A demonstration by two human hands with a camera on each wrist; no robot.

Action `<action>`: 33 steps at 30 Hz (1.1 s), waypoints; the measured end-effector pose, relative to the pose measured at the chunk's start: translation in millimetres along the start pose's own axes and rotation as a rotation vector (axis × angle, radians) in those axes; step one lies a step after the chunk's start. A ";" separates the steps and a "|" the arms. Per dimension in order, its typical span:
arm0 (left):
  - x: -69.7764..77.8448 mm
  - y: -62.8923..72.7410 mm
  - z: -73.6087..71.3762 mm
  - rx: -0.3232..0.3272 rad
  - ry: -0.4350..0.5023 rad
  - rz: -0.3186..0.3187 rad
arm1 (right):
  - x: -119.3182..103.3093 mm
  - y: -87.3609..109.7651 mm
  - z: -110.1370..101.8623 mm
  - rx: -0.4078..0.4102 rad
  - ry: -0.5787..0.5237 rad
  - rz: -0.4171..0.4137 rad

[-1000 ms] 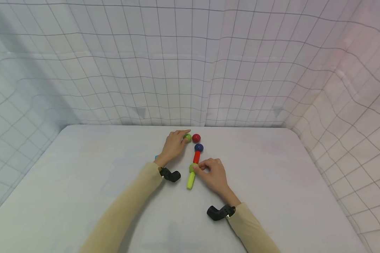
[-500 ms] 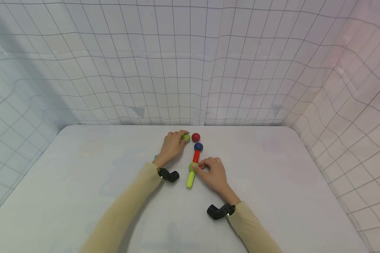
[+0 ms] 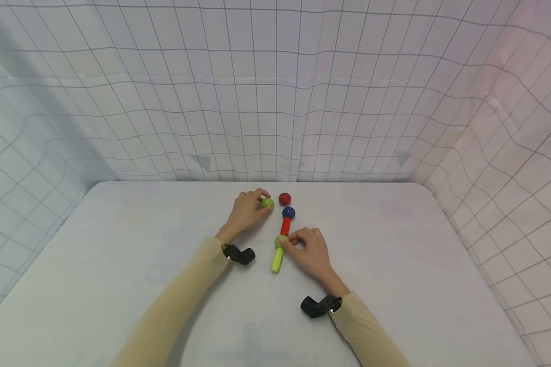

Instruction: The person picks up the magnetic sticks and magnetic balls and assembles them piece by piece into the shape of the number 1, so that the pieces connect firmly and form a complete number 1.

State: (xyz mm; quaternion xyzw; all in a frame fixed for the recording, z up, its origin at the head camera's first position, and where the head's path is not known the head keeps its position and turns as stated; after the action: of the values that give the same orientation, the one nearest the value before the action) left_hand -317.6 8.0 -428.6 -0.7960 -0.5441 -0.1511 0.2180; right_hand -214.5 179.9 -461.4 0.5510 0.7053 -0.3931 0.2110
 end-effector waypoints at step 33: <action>-3.6 19.1 -8.5 0.006 0.025 0.054 | -6.2 1.9 -2.7 0.002 -0.024 0.010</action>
State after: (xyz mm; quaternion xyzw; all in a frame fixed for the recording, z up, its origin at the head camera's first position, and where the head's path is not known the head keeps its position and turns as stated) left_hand -301.1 -5.2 -426.5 -0.8076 -0.5202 -0.1535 0.2313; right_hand -210.5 178.4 -455.9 0.5499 0.6994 -0.3995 0.2210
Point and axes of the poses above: each hand's wrist, its own y-axis away from the middle knuckle, its own z-axis out of the palm, x = y × z, the point moved 4 cm from there along -y, towards the middle knuckle, and after that the axes turned 2 degrees about -y, right-handed, at the moved point
